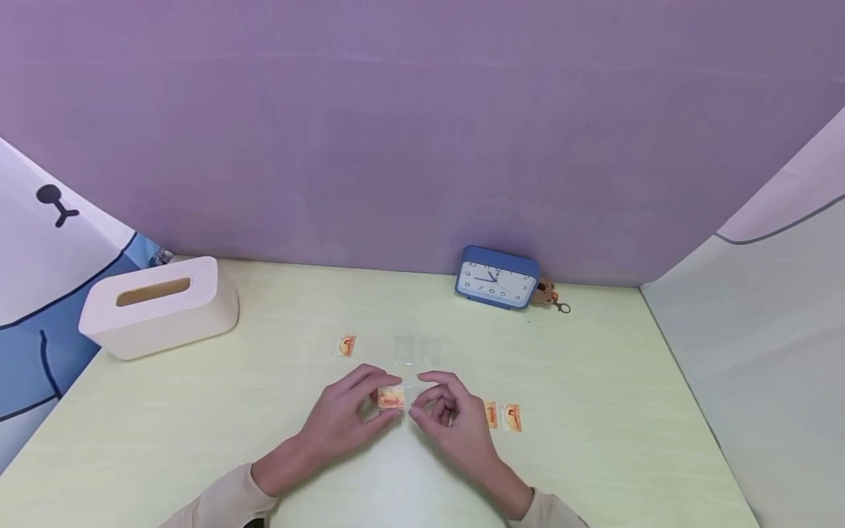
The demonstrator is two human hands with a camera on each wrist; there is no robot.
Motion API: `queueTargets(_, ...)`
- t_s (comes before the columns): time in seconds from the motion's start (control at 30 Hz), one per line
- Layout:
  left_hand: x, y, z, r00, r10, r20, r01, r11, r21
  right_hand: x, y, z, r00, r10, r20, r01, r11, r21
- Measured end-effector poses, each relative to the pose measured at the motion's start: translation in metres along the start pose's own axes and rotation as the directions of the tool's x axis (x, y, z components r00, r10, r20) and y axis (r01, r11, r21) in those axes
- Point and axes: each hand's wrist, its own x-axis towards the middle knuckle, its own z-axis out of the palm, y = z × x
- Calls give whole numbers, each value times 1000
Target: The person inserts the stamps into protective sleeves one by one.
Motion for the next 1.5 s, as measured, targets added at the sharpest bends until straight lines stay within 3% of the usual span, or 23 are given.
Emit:
queueTargets(0.2, -2, 1, 1, 999, 39, 1, -39, 999, -13, 1, 1, 2, 1000, -13, -13, 13, 1000, -3)
queueTargets(0.4, -4, 3, 2, 1000, 30, -5, -30, 1000, -9, 0, 4, 2, 999, -14, -46, 13, 1000, -17)
queueTargets(0.5, -4, 5, 2, 1000, -27, -11, 26, 997, -73, 0, 5, 2, 999, -2, -53, 1, 1000, -25)
queueTargets(0.57, -4, 7, 1, 995, -102, 6, 102, 986, -129, 0, 4, 2, 999, 3, -52, -4, 999, -32)
queueTargets(0.67, -3, 10, 1, 974, -219, 59, 227, 952, -206, 0, 3, 2, 999, -4, -44, 2, 999, -39)
queueTargets(0.8, -2, 13, 2, 945, -303, 121, 325, 907, -267, 1, 3, 2, 999, -15, -33, 13, 999, -35)
queueTargets(0.9, -2, 13, 4, 937, -321, 136, 347, 894, -282, 0, 4, 2, 999, -16, -28, 15, 999, -29)
queueTargets(1.03, -2, 13, 6, 939, -317, 133, 343, 890, -300, 1, 4, 1, 999, -15, -33, 14, 1000, -27)
queueTargets(1.27, 2, 7, 3, 933, -344, 103, 358, 909, -212, 2, 0, -1, 994, -49, -102, 44, 998, -52)
queueTargets(1.5, 5, -2, -4, 917, -387, 93, 398, 900, -178, 1, -5, -3, 988, -80, -130, 75, 996, -49)
